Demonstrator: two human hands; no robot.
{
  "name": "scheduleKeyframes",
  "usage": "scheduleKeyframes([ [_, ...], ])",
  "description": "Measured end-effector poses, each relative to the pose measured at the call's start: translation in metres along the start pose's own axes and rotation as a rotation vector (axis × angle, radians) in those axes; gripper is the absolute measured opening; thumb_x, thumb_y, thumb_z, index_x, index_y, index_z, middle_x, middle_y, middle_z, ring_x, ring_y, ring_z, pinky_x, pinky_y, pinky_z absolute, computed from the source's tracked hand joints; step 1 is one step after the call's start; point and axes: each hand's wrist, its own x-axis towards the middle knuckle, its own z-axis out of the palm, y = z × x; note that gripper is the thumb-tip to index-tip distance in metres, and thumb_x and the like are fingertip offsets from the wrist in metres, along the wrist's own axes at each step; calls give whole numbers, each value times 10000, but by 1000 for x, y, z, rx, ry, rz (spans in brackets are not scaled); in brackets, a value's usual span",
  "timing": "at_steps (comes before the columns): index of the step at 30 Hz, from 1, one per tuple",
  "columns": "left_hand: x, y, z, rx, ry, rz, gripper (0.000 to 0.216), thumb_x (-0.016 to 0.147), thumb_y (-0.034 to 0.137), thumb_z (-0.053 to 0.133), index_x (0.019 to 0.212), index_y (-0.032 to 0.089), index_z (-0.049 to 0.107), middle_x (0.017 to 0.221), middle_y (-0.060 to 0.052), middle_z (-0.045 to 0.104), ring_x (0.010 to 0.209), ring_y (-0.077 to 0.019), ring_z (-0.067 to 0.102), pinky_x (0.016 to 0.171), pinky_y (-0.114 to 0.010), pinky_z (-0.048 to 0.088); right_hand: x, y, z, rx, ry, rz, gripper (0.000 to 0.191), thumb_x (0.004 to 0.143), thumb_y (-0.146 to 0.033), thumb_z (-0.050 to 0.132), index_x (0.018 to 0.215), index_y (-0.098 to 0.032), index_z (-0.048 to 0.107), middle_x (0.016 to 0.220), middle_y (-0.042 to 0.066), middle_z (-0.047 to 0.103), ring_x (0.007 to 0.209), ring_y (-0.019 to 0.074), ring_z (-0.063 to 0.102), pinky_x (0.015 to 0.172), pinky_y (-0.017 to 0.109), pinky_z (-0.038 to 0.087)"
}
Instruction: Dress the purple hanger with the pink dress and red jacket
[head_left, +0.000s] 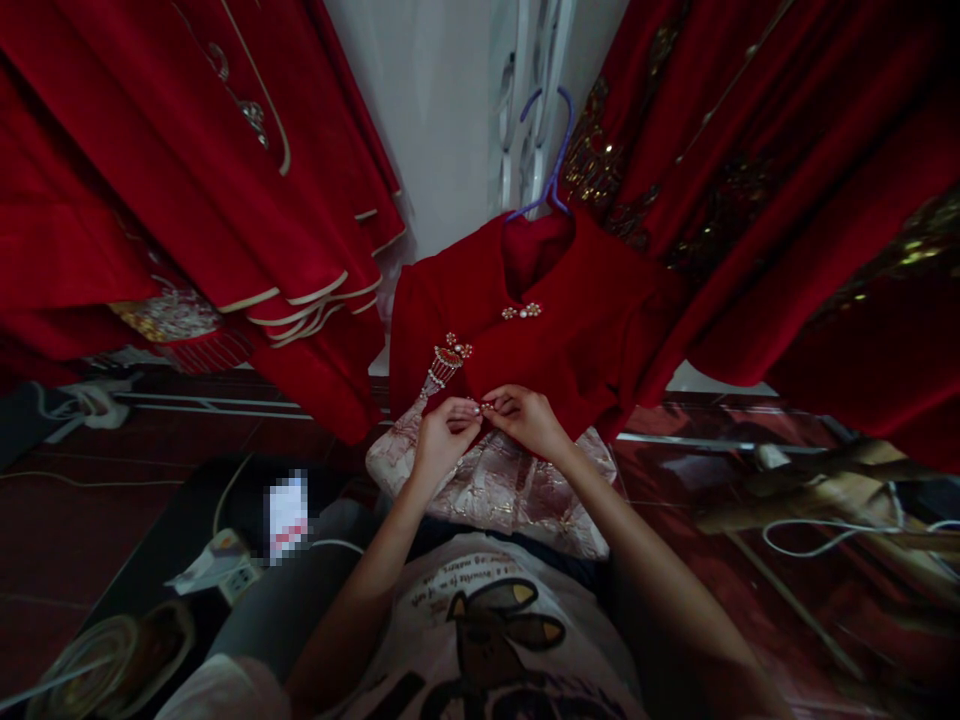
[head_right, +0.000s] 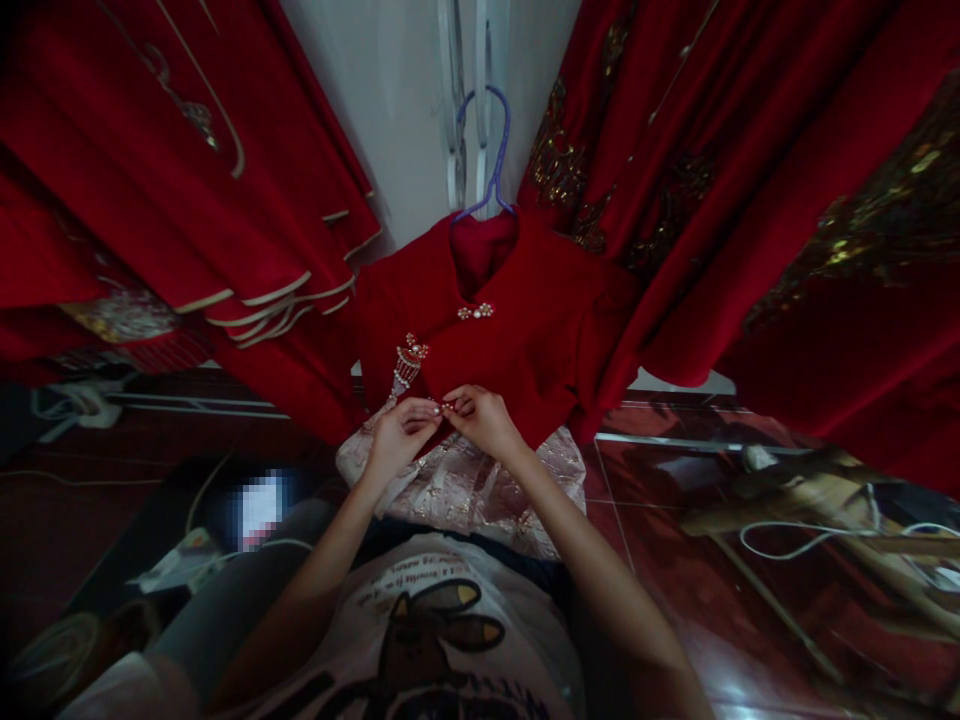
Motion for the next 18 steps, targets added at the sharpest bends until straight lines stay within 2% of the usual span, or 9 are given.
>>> scheduleKeyframes([
  [5, -1, -1, 0, 21, 19, 1, 127, 758, 193, 681, 871, 145, 651, 838, -46, 708, 770, -123, 682, 710, -229, 558, 2, 1, -10, 116, -80, 23, 237, 786, -306, 705, 962, -148, 720, 815, 45, 694, 694, 124, 661, 674, 247, 545],
  [9, -1, -2, 0, 4, -6, -4, 157, 728, 130, 669, 882, 150, 648, 832, -31, 703, 751, -109, 675, 708, -215, 553, 3, 5, -18, 319, -174, 95, 299, 753, -346, 734, 969, -141, 703, 843, 53, 711, 702, 132, 683, 685, 263, 565],
  [11, -1, -1, 3, -11, -7, -18, 184, 707, 120, 683, 883, 150, 641, 832, -28, 702, 741, -107, 676, 704, -215, 556, 3, 6, -17, 325, -163, 98, 305, 751, -345, 738, 974, -140, 702, 850, 53, 712, 711, 129, 680, 700, 262, 566],
  [16, -3, 1, 8, -21, 36, -10, 175, 741, 233, 710, 875, 142, 643, 844, -44, 704, 745, -115, 680, 706, -225, 560, 2, 7, -5, 168, -72, 8, 245, 793, -305, 707, 988, -156, 718, 867, 46, 702, 737, 114, 658, 704, 230, 543],
  [18, -2, -2, 8, -36, 36, -12, 162, 738, 219, 701, 872, 139, 655, 842, -49, 713, 750, -118, 683, 717, -230, 560, 1, 6, -2, 115, -32, -24, 226, 810, -300, 695, 989, -166, 726, 855, 40, 687, 739, 111, 649, 687, 218, 537],
])
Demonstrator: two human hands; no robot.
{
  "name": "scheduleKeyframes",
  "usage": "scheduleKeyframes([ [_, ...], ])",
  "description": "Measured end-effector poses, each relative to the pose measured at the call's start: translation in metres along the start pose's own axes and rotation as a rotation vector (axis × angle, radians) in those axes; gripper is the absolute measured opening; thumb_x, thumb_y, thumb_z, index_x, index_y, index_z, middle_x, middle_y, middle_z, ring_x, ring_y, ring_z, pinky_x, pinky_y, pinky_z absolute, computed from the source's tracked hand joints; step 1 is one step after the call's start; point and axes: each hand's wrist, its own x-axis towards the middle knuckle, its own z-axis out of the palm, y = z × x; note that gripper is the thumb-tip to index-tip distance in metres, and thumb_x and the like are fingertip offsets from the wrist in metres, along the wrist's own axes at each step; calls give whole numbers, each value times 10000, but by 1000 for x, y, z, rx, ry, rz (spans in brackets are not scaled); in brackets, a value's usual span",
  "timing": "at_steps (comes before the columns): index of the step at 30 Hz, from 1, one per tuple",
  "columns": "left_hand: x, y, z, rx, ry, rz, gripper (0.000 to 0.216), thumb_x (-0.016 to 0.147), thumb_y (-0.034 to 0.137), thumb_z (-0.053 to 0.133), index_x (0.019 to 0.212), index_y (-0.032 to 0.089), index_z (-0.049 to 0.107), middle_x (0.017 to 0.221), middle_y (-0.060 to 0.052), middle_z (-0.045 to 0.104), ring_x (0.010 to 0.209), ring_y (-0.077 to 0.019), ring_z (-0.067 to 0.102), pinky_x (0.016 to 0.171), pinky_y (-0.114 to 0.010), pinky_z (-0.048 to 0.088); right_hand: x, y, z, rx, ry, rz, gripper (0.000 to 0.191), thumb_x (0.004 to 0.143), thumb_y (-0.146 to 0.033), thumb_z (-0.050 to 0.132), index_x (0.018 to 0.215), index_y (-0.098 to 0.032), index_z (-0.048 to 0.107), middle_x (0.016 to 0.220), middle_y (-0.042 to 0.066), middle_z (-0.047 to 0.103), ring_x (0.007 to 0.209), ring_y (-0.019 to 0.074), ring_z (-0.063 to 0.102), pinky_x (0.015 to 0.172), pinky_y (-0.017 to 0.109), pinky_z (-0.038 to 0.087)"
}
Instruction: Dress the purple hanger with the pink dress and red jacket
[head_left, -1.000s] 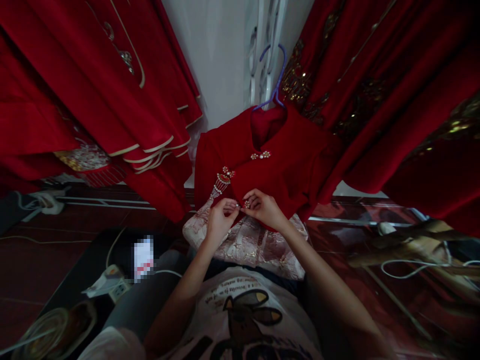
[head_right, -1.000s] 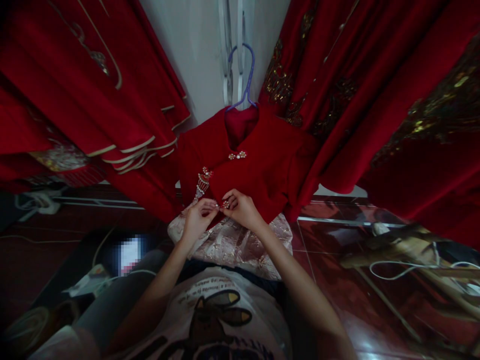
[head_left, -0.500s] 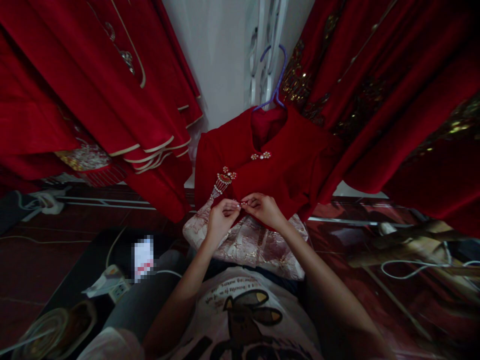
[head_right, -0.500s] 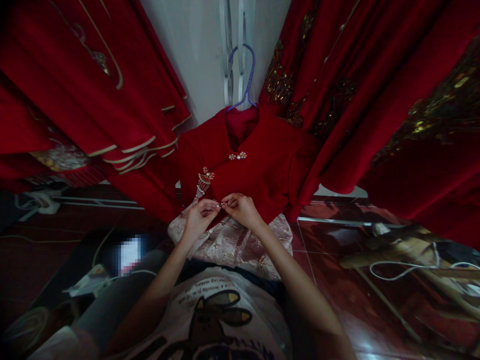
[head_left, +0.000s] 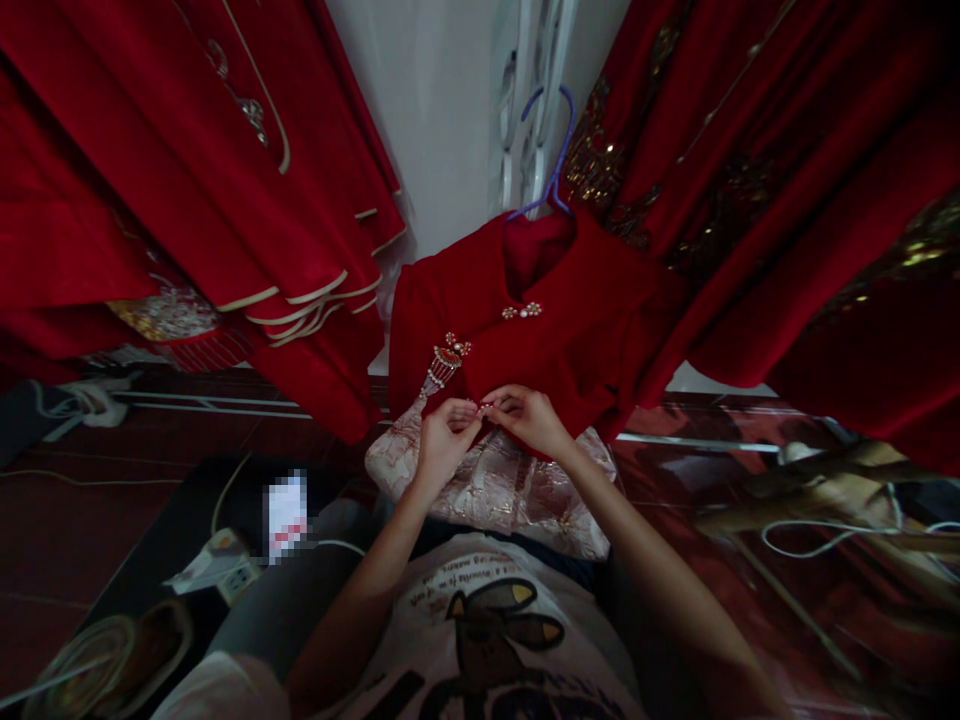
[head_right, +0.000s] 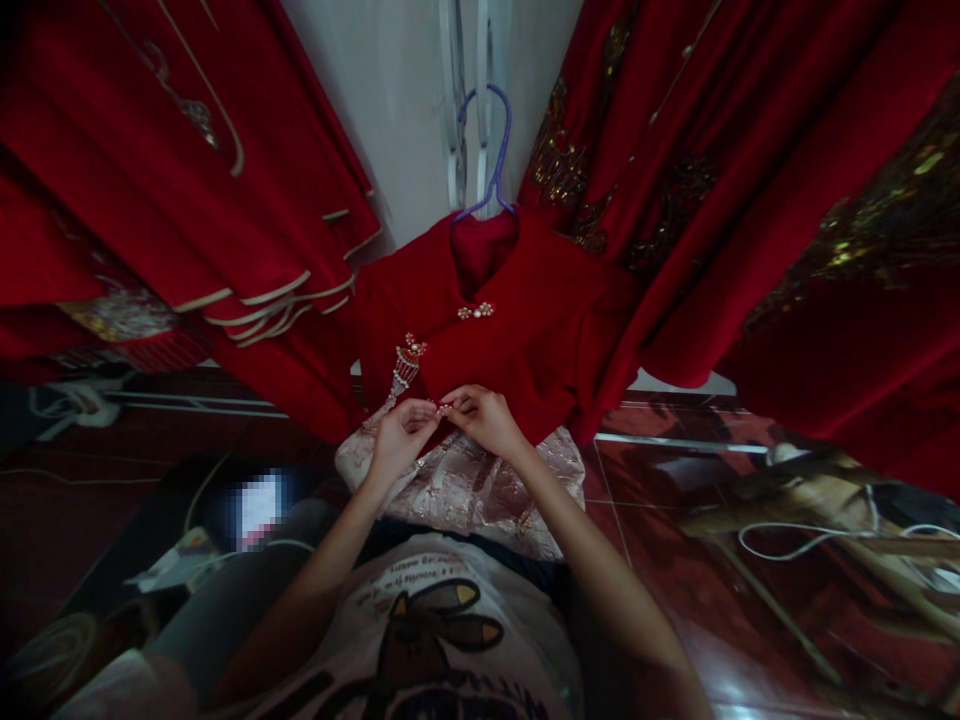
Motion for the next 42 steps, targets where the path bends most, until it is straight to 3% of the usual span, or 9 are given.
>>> scheduleKeyframes([
  [5, 5, -7, -4, -26, 10, -35, 183, 668, 153, 719, 848, 132, 695, 823, -54, 738, 732, -132, 693, 732, -252, 563, -2, -5, 6, -86, 98, -31, 171, 840, -275, 660, 958, -176, 736, 845, 42, 654, 717, 105, 633, 627, 194, 532],
  [13, 12, -8, -11, -16, -33, -23, 114, 675, 184, 729, 778, 142, 704, 791, -50, 745, 713, -140, 696, 741, -278, 568, -3, -7, 10, -138, 101, -48, 150, 869, -275, 627, 951, -191, 720, 886, 48, 643, 728, 107, 638, 636, 202, 556],
  [16, 13, -5, -15, 42, -66, 47, 175, 706, 150, 686, 881, 155, 683, 808, -29, 723, 728, -122, 681, 715, -243, 547, -3, -13, -1, -169, 41, -44, 175, 872, -268, 623, 994, -190, 720, 937, 58, 658, 750, 114, 660, 685, 228, 576],
  [18, 13, -2, -20, 112, 8, 90, 252, 741, 137, 641, 989, 172, 666, 817, -13, 702, 731, -108, 660, 685, -216, 520, -3, -20, -15, -183, 41, -46, 202, 880, -273, 612, 1029, -193, 722, 988, 69, 664, 781, 123, 675, 708, 242, 586],
  [21, 15, 1, -32, 167, 157, 131, 249, 777, 147, 593, 1015, 186, 658, 833, -7, 679, 739, -105, 632, 679, -208, 498, -6, -35, -40, -197, 128, -60, 217, 893, -293, 594, 1035, -198, 729, 1021, 78, 672, 810, 140, 682, 689, 250, 594],
  [25, 17, 3, -41, 121, 199, 137, 170, 808, 180, 570, 958, 181, 651, 882, -17, 676, 763, -115, 628, 715, -226, 509, -9, -46, -59, -217, 224, -76, 218, 903, -313, 583, 1015, -208, 738, 1017, 72, 701, 798, 148, 683, 669, 260, 589],
  [32, 0, 15, -19, 494, -23, 278, 127, 861, 226, 608, 970, 206, 670, 967, -46, 638, 869, -166, 611, 770, -281, 513, -4, -22, -29, -196, 13, 6, 183, 885, -261, 590, 1011, -201, 709, 877, 40, 742, 772, 153, 701, 712, 269, 555],
  [36, -6, 17, -15, 813, -14, 456, 185, 905, 289, 587, 1064, 211, 642, 1055, -78, 588, 1019, -235, 546, 925, -379, 464, -2, -9, -12, -227, -12, 32, 139, 865, -229, 595, 975, -179, 663, 819, 39, 723, 731, 146, 685, 700, 266, 537],
  [42, -1, 13, -16, 879, -64, 513, 170, 930, 301, 558, 1058, 209, 622, 1031, -76, 582, 979, -230, 532, 883, -366, 454, -2, -8, -8, -249, -16, 22, 99, 827, -225, 633, 914, -179, 651, 805, 40, 704, 713, 139, 659, 693, 261, 537],
])
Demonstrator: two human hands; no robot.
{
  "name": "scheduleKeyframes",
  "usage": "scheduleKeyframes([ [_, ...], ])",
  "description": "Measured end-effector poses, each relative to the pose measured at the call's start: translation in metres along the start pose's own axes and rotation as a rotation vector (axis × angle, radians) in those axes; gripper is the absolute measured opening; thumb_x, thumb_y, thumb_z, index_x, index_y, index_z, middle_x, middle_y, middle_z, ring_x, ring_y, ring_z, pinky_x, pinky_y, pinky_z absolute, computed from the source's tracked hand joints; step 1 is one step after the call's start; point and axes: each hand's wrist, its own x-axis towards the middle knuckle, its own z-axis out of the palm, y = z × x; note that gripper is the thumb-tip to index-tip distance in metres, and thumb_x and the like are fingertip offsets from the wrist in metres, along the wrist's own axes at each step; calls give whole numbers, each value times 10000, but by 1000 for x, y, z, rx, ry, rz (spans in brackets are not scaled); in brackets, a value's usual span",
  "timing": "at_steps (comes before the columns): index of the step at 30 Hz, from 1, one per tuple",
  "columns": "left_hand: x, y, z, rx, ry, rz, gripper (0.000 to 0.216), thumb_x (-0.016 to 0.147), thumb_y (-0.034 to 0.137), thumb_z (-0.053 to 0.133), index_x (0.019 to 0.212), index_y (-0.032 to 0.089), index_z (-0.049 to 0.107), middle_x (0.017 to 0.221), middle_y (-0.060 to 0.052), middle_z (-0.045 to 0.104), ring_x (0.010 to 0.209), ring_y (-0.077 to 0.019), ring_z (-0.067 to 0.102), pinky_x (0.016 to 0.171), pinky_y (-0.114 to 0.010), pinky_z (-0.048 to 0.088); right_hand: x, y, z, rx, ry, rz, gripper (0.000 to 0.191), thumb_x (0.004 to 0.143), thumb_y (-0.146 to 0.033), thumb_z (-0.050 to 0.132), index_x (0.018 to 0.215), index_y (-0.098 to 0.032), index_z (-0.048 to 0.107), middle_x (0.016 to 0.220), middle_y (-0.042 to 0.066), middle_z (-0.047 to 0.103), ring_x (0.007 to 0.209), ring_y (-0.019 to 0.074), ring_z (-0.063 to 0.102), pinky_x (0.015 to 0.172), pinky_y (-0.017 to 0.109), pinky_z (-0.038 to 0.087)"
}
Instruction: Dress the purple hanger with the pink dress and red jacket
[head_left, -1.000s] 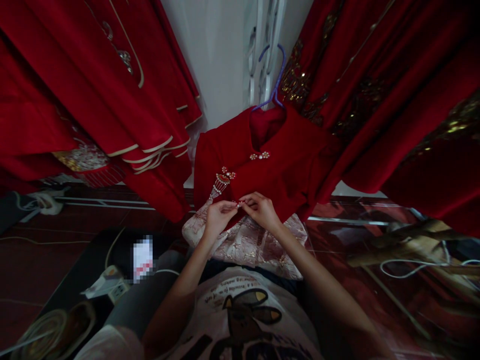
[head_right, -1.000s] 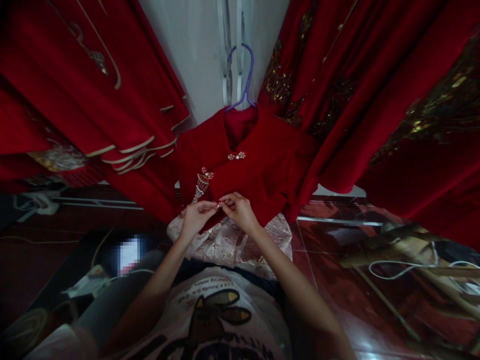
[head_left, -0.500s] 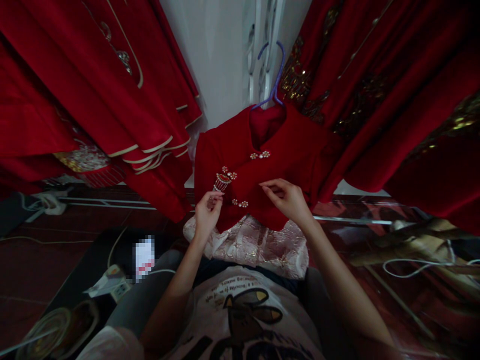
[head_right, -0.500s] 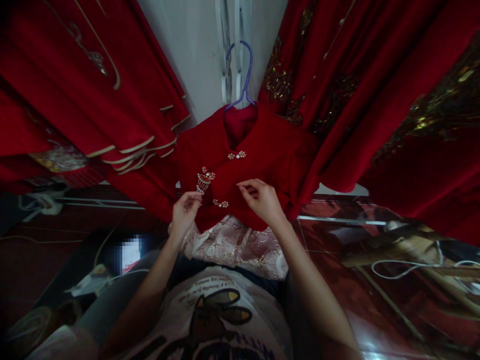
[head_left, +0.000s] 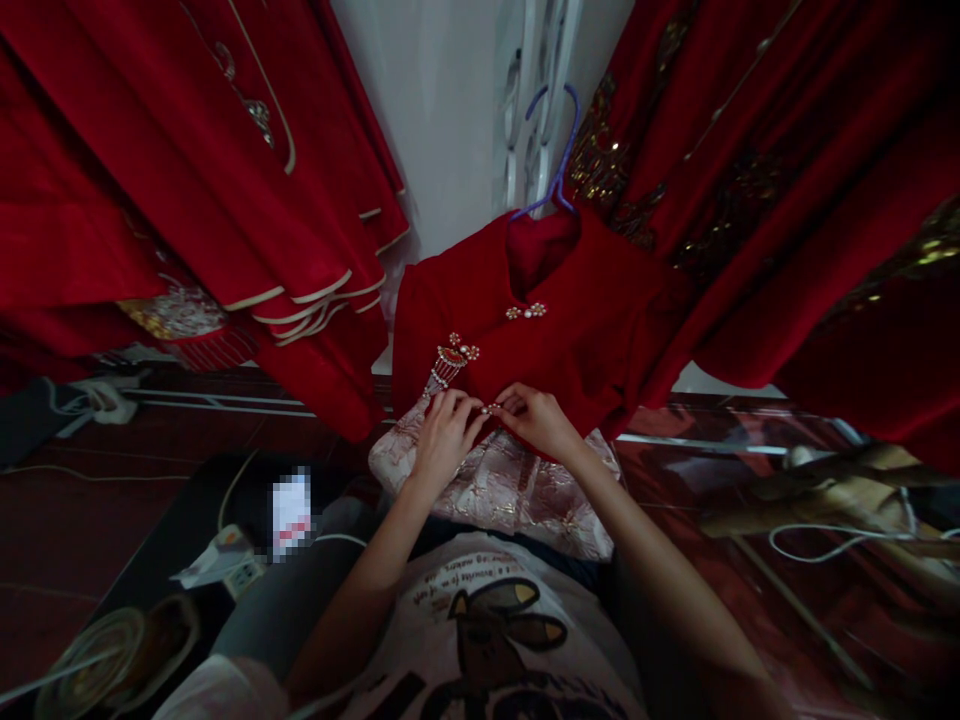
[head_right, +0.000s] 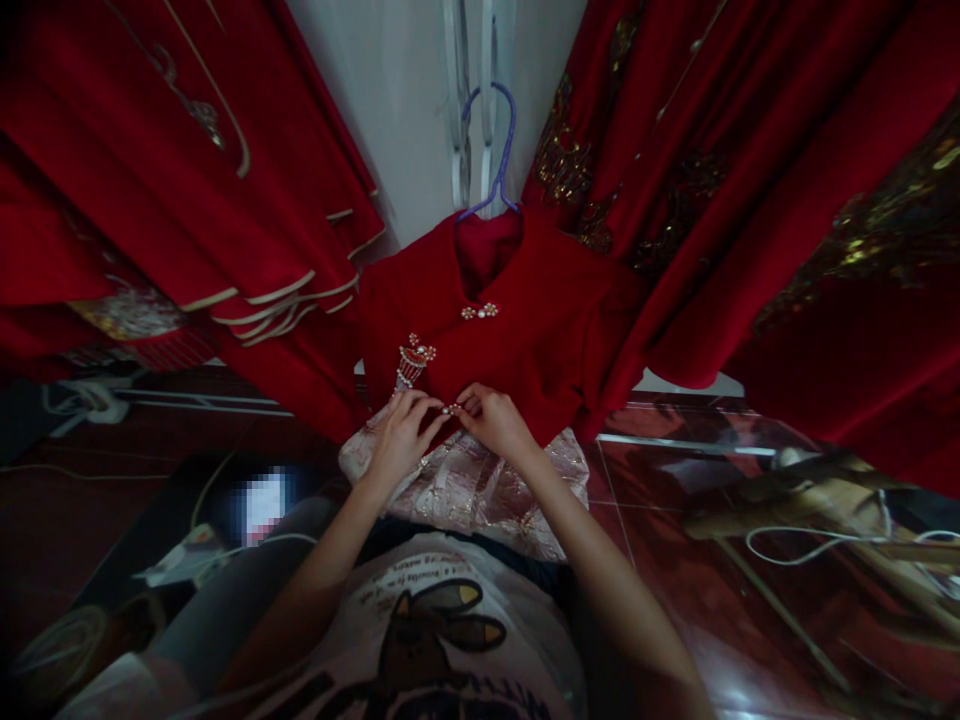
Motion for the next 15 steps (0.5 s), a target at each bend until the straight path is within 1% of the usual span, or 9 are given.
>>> scheduleKeyframes([
  [6, 0, -3, 9, -161, -20, -64, 85, 910, 260, 589, 968, 200, 606, 971, -55, 621, 958, -215, 566, 879, -359, 461, 1, 1, 2, 82, 20, 14, 89, 780, -218, 696, 836, -177, 639, 800, 39, 704, 727, 141, 668, 692, 258, 546],
  [11, -2, -6, 12, -287, -1, -126, 76, 886, 263, 622, 936, 208, 604, 917, -30, 666, 902, -189, 613, 841, -323, 474, 1, 2, 2, 155, 21, 43, 121, 769, -267, 723, 806, -177, 650, 778, 37, 719, 722, 144, 690, 677, 252, 555],
  [15, -5, -3, 14, -365, 29, -170, 77, 892, 287, 615, 906, 211, 612, 894, -21, 679, 877, -171, 634, 831, -301, 483, 0, 1, 1, 173, 17, 38, 156, 765, -309, 736, 801, -177, 660, 778, 37, 725, 721, 145, 695, 695, 259, 562],
])
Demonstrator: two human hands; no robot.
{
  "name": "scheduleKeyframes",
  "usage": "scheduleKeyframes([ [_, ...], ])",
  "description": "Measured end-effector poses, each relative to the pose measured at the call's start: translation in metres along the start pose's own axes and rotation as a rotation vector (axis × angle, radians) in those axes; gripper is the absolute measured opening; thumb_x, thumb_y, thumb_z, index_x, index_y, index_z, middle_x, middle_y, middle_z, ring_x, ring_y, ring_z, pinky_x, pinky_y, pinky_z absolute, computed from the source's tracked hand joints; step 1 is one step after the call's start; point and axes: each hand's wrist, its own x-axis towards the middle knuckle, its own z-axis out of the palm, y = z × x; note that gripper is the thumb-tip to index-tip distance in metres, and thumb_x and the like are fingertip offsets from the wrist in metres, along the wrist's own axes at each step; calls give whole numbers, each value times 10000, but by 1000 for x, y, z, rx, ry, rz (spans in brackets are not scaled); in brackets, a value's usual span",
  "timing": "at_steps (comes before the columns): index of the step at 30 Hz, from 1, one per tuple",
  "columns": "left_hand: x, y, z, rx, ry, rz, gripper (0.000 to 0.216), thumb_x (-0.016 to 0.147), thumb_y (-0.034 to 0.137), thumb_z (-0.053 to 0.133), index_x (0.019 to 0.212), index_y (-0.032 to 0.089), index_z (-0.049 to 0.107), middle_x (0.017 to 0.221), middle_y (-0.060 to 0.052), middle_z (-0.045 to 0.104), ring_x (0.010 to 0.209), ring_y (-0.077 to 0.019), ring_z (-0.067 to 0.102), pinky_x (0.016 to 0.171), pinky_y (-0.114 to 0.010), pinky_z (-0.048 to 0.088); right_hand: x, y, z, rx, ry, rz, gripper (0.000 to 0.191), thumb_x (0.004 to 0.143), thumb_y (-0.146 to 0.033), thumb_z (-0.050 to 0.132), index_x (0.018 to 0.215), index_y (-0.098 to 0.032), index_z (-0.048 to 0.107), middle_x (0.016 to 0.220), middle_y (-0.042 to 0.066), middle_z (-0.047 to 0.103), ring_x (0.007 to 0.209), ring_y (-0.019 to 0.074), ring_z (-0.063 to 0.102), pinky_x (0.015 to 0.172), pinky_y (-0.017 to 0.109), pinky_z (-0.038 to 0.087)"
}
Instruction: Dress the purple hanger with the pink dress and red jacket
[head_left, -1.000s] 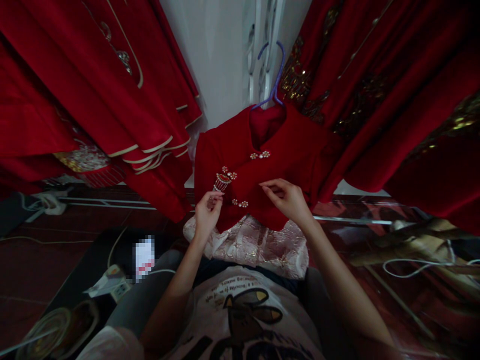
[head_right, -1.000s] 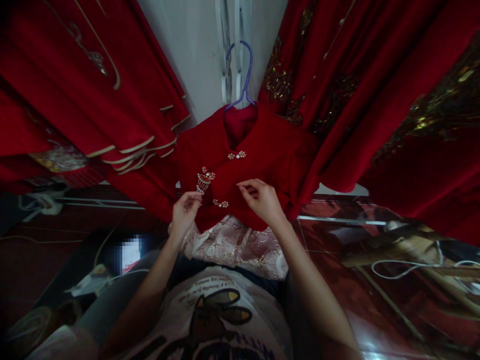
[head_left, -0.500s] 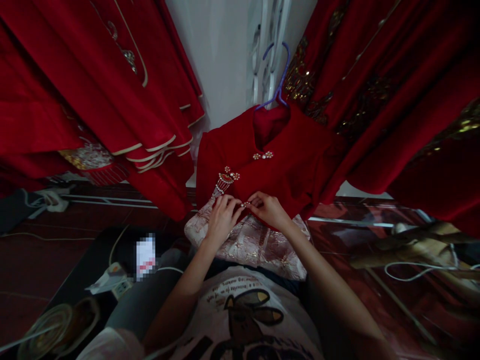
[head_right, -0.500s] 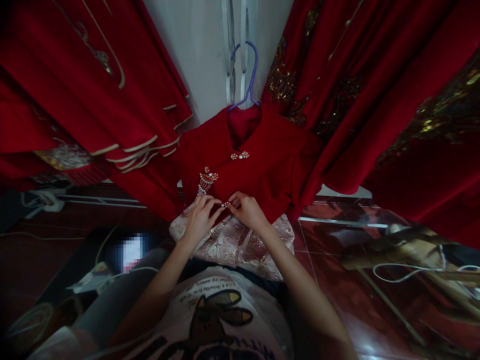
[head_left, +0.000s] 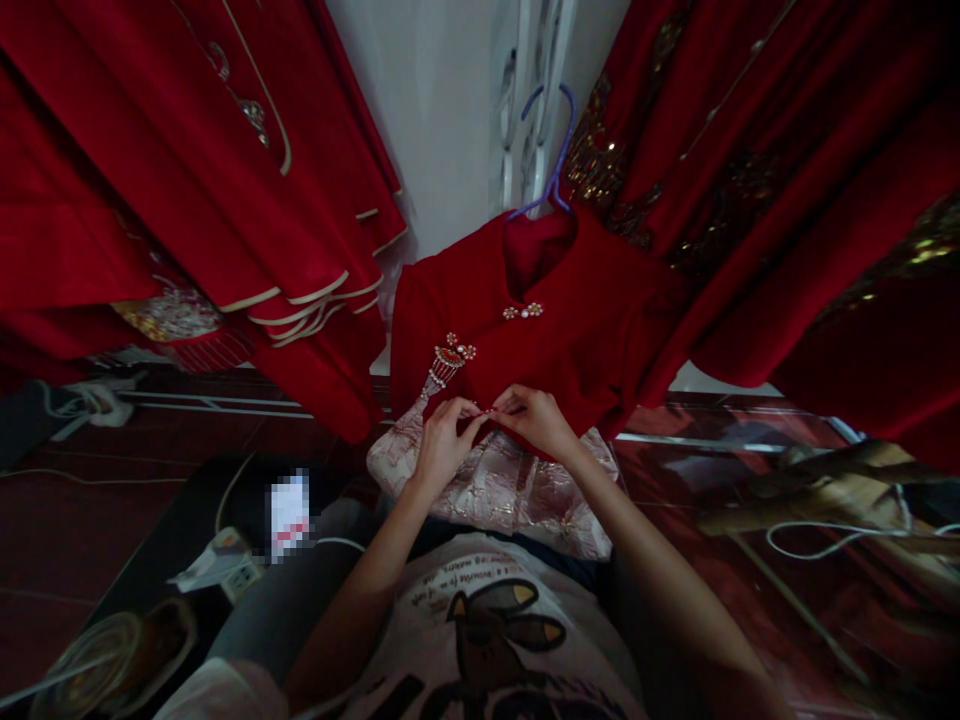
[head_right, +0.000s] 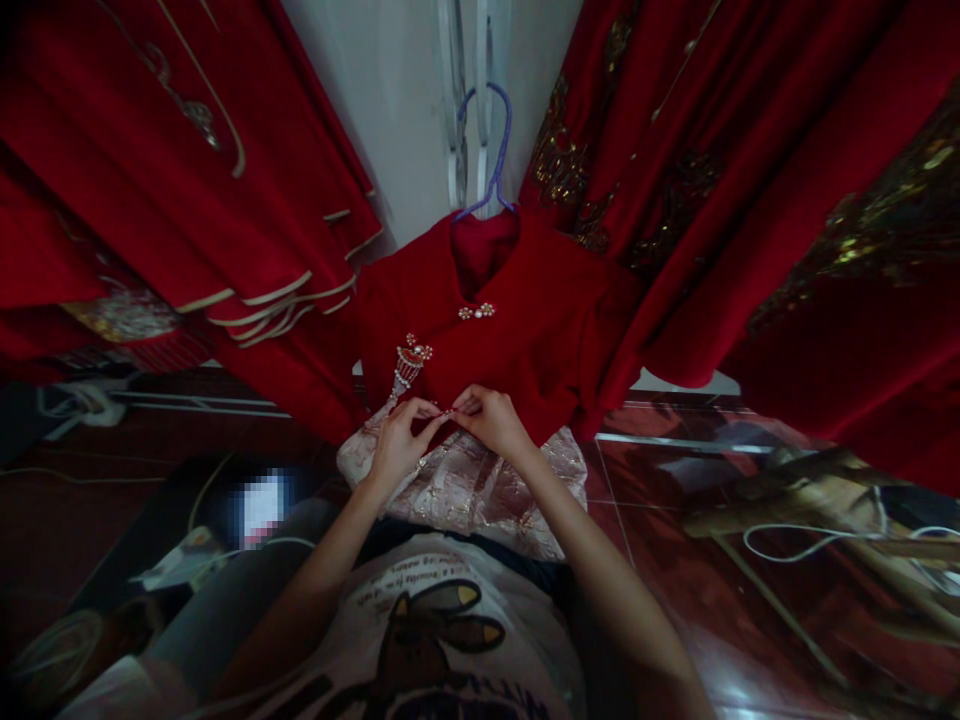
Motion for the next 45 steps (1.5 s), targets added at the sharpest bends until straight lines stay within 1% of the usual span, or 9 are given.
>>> scheduleKeyframes([
  [7, 26, 10, -23, 31, 89, 73, 132, 874, 324, 643, 879, 196, 615, 862, -26, 631, 810, -160, 583, 789, -297, 484, -1, -4, -21, 28, -101, 5, 179, 754, -326, 747, 802, -173, 667, 763, 32, 719, 709, 141, 684, 681, 258, 550],
  [10, 60, 11, -49, 209, 171, 195, 205, 923, 307, 567, 1094, 213, 629, 1034, -69, 579, 985, -205, 535, 889, -355, 463, -2, -7, -35, 49, -161, 8, 179, 755, -328, 741, 805, -174, 665, 747, 28, 710, 696, 137, 673, 672, 260, 544],
  [13, 91, 11, -71, 409, -13, 367, 260, 922, 323, 567, 1161, 251, 640, 1113, -87, 519, 1069, -240, 470, 943, -407, 434, -4, -10, -44, 68, -175, 15, 183, 760, -334, 739, 812, -177, 660, 755, 29, 708, 700, 136, 669, 675, 265, 542],
  [19, 124, 10, -88, 471, -232, 573, 143, 905, 300, 578, 963, 201, 665, 1212, -79, 548, 1125, -241, 484, 1032, -465, 382, -4, -11, -45, 72, -202, -3, 184, 777, -343, 723, 828, -180, 657, 755, 28, 706, 714, 138, 669, 687, 273, 542],
  [23, 137, 10, -91, 457, -312, 715, 99, 899, 265, 576, 932, 223, 659, 1004, -17, 660, 1122, -208, 539, 1181, -573, 170, -4, -11, -44, 79, -219, -7, 198, 786, -355, 716, 842, -176, 652, 766, 27, 703, 719, 134, 664, 694, 271, 539],
  [28, 148, 11, -90, 523, -322, 849, 178, 948, 236, 502, 951, 239, 680, 840, 23, 686, 914, -150, 605, 1213, -542, 161, -3, -13, -46, 76, -237, 2, 229, 782, -376, 724, 853, -172, 649, 786, 33, 700, 741, 138, 659, 714, 277, 534],
  [34, 149, 36, -69, 515, -102, 784, 234, 956, 294, 499, 1137, 233, 635, 1087, -57, 654, 1050, -196, 577, 1108, -498, 344, -7, -16, -54, 88, -365, 43, 224, 775, -362, 728, 870, -176, 647, 830, 38, 713, 763, 146, 670, 740, 294, 539],
  [39, 157, 65, -39, 611, -13, 765, 258, 952, 327, 492, 1150, 217, 614, 1283, -116, 542, 1203, -277, 490, 1141, -614, 231, -14, -26, -65, 101, -446, 93, 273, 757, -393, 744, 879, -168, 649, 867, 56, 731, 797, 162, 690, 767, 312, 543],
  [45, 170, 72, -24, 618, 18, 777, 197, 952, 330, 490, 1009, 199, 625, 1194, -87, 583, 1159, -261, 502, 1170, -655, 153, -18, -28, -77, 119, -515, 123, 254, 779, -383, 721, 887, -162, 654, 896, 69, 749, 836, 174, 709, 788, 322, 550],
])
